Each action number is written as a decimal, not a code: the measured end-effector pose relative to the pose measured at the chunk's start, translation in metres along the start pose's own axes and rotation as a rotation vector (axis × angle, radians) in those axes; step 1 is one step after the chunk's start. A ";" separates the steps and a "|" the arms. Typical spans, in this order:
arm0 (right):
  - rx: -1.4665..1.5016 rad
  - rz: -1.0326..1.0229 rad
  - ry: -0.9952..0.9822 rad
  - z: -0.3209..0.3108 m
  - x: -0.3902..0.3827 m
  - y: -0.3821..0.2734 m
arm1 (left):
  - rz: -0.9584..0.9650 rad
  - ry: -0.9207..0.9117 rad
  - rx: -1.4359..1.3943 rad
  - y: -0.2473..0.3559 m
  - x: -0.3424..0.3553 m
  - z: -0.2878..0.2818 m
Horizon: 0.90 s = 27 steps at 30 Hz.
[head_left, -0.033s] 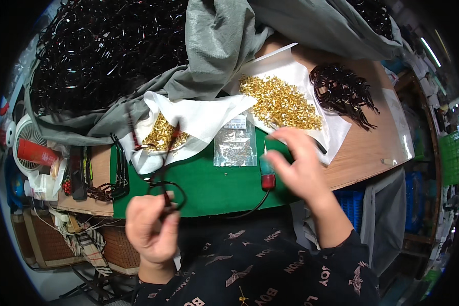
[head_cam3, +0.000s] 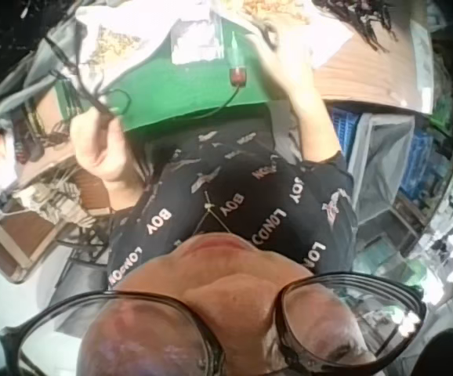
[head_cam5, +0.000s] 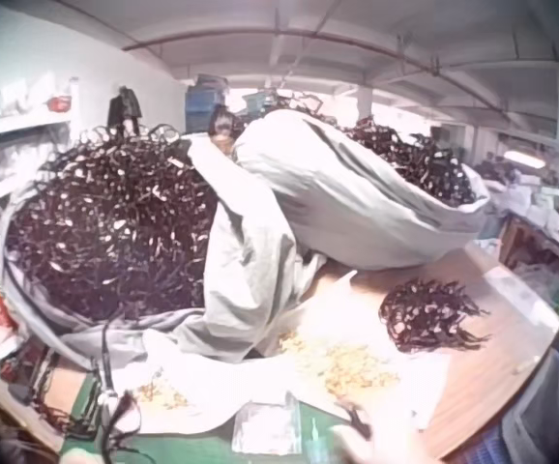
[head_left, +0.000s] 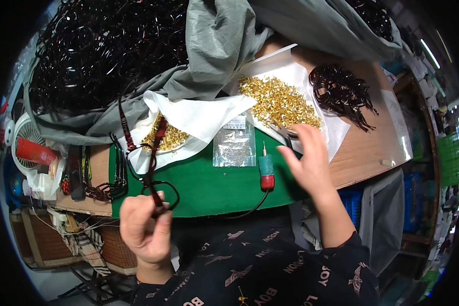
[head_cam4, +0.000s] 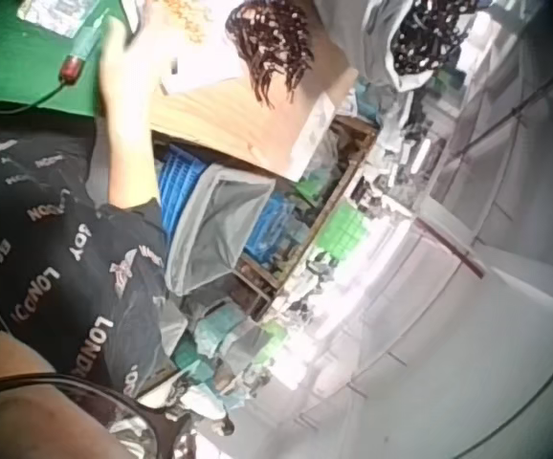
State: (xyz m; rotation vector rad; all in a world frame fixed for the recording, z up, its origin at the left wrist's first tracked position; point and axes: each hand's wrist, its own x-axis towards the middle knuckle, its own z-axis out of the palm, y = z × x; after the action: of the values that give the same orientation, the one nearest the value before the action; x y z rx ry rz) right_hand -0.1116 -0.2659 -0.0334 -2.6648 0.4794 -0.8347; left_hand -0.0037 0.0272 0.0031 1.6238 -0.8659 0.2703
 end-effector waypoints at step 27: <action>0.337 -0.314 -0.766 -0.044 0.046 -0.077 | -0.360 -0.451 -0.513 0.001 0.036 0.008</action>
State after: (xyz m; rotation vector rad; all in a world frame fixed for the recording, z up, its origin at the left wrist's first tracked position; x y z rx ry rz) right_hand -0.0850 -0.2237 0.0526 -2.5025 -0.2499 0.0827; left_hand 0.0184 0.0056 0.0237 1.3307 -0.8655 -0.5514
